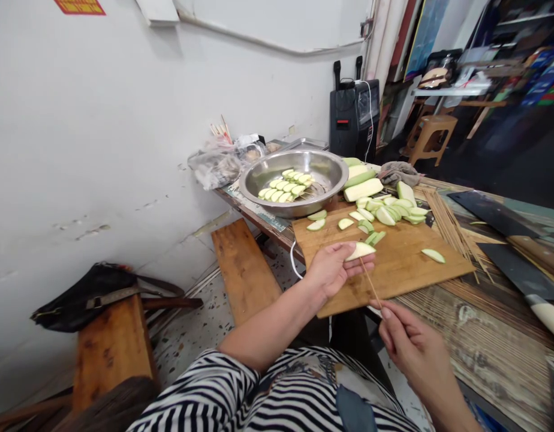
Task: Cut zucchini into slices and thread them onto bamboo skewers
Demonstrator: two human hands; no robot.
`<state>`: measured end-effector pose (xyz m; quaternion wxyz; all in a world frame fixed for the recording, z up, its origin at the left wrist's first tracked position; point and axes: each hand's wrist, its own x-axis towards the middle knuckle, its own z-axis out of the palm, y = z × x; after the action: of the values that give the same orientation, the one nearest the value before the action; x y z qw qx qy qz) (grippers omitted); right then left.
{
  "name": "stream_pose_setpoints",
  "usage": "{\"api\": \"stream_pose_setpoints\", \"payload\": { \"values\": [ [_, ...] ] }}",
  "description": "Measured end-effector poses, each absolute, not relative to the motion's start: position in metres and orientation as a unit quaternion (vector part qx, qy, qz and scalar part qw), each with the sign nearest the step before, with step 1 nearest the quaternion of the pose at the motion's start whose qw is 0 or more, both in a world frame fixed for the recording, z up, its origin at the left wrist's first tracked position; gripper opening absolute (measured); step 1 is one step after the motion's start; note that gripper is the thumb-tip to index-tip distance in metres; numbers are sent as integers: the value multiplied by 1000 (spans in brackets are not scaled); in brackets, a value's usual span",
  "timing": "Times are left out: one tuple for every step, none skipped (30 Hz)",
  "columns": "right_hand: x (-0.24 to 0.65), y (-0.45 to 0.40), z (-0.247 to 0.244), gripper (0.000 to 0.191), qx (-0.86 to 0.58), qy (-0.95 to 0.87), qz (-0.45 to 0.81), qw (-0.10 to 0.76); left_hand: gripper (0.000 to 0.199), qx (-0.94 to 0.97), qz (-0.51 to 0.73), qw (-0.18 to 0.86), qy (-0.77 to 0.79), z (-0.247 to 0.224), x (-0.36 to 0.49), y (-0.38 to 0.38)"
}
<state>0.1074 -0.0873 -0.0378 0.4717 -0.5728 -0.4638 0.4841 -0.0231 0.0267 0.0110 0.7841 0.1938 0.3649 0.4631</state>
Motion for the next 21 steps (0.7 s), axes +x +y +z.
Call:
{"api": "stream_pose_setpoints", "payload": {
  "values": [
    [107, -87, -37, 44, -568, -449, 504, 471, 12, 196, 460, 783, 369, 12, -23, 27],
    [107, -87, -37, 45, -563, -432, 522, 473, 12, 197, 457, 782, 374, 13, -24, 27],
    [107, -87, -36, 45, -557, -415, 541, 474, 12, 197, 456, 781, 378, 13, -24, 27],
    [107, -87, -35, 44, -550, -398, 559, 475, 12, 198, 458, 779, 380, 13, -24, 27],
    [106, -87, -35, 44, -543, -381, 576, 478, 11, 200, 459, 778, 380, 12, -23, 27],
    [105, -86, -34, 43, -537, -364, 590, 481, 11, 202, 460, 777, 379, 12, -23, 26],
    [104, -86, -33, 42, -533, -348, 599, 485, 11, 205, 461, 776, 379, 11, -22, 26],
    [103, -86, -33, 42, -530, -335, 606, 489, 11, 206, 460, 776, 380, 10, -22, 26],
    [102, -86, -32, 41, -529, -326, 610, 492, 11, 206, 459, 776, 381, 9, -21, 25],
    [102, -86, -32, 41, -527, -321, 612, 495, 11, 205, 457, 776, 382, 9, -20, 25],
    [101, -86, -32, 40, -523, -319, 615, 496, 11, 204, 455, 778, 383, 8, -20, 25],
    [101, -85, -32, 39, -520, -319, 617, 497, 11, 203, 453, 779, 384, 8, -19, 26],
    [101, -85, -32, 38, -517, -321, 619, 497, 11, 203, 452, 780, 384, 8, -19, 26],
    [101, -85, -33, 37, -515, -324, 618, 498, 11, 202, 451, 780, 384, 7, -19, 26],
    [102, -85, -34, 36, -516, -327, 615, 500, 11, 202, 452, 779, 384, 7, -19, 26],
    [102, -85, -35, 36, -517, -331, 611, 500, 11, 202, 454, 778, 385, 7, -19, 26],
    [103, -85, -37, 36, -521, -335, 605, 501, 11, 203, 457, 776, 386, 7, -19, 26],
    [103, -85, -38, 37, -525, -341, 598, 500, 11, 204, 459, 773, 388, 7, -19, 26],
    [104, -85, -39, 37, -530, -348, 590, 499, 10, 205, 462, 771, 389, 7, -19, 26],
    [104, -85, -40, 38, -536, -356, 581, 498, 10, 207, 463, 769, 389, 7, -18, 25],
    [104, -85, -41, 39, -542, -364, 572, 497, 10, 208, 464, 769, 388, 8, -18, 25]
  ]
}}
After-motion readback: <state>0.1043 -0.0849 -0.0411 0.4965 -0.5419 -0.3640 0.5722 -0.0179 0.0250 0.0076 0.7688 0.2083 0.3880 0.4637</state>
